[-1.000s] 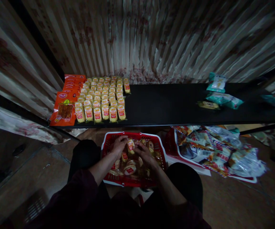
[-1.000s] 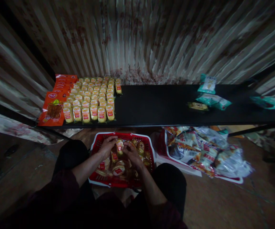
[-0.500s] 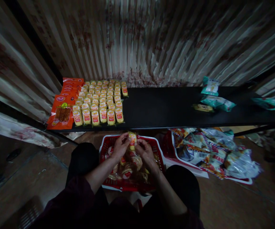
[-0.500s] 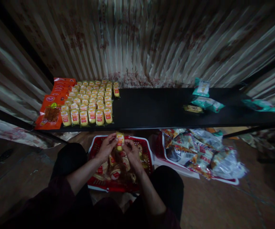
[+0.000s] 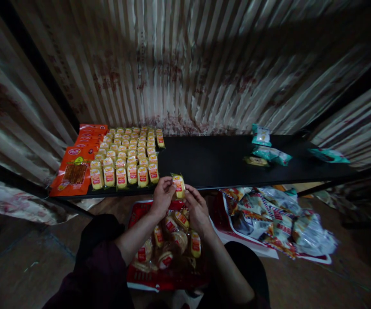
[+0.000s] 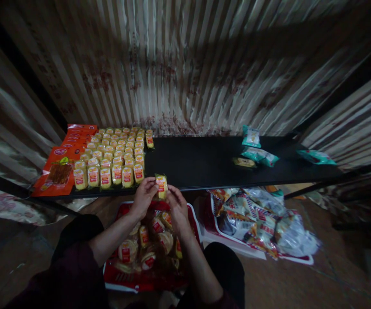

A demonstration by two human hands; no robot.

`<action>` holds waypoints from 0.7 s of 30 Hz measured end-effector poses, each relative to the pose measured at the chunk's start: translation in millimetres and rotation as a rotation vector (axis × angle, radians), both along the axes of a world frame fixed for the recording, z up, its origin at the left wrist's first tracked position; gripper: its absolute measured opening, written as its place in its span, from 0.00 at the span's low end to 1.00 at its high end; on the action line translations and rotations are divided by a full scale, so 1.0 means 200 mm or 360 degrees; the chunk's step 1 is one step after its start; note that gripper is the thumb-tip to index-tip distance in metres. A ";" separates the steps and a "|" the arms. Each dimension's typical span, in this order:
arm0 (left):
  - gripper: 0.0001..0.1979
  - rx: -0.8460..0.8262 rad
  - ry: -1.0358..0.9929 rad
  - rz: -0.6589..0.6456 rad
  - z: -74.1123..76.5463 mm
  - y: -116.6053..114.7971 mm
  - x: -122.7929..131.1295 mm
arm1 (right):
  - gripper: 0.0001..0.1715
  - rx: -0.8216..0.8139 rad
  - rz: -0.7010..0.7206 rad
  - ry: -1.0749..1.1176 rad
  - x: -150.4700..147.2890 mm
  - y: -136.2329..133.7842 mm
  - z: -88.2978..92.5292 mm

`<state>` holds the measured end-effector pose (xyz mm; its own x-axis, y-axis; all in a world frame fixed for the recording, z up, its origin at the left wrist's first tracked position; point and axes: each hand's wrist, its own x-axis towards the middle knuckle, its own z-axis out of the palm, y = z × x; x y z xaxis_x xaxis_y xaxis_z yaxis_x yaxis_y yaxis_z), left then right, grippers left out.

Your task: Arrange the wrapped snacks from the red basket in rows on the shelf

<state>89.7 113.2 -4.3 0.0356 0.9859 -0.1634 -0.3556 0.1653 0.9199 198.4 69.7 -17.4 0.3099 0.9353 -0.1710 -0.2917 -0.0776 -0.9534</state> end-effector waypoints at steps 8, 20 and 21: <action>0.08 -0.0005 0.0111 0.0099 0.01 0.08 0.04 | 0.18 0.0223 -0.0086 -0.0396 0.00 0.08 -0.01; 0.11 -0.0085 -0.0269 -0.0122 0.01 0.08 0.06 | 0.14 0.0462 -0.0150 -0.0790 -0.05 0.12 0.05; 0.11 -0.0107 -0.0298 -0.0111 0.01 0.09 0.06 | 0.15 0.0458 -0.0150 -0.0790 -0.05 0.12 0.05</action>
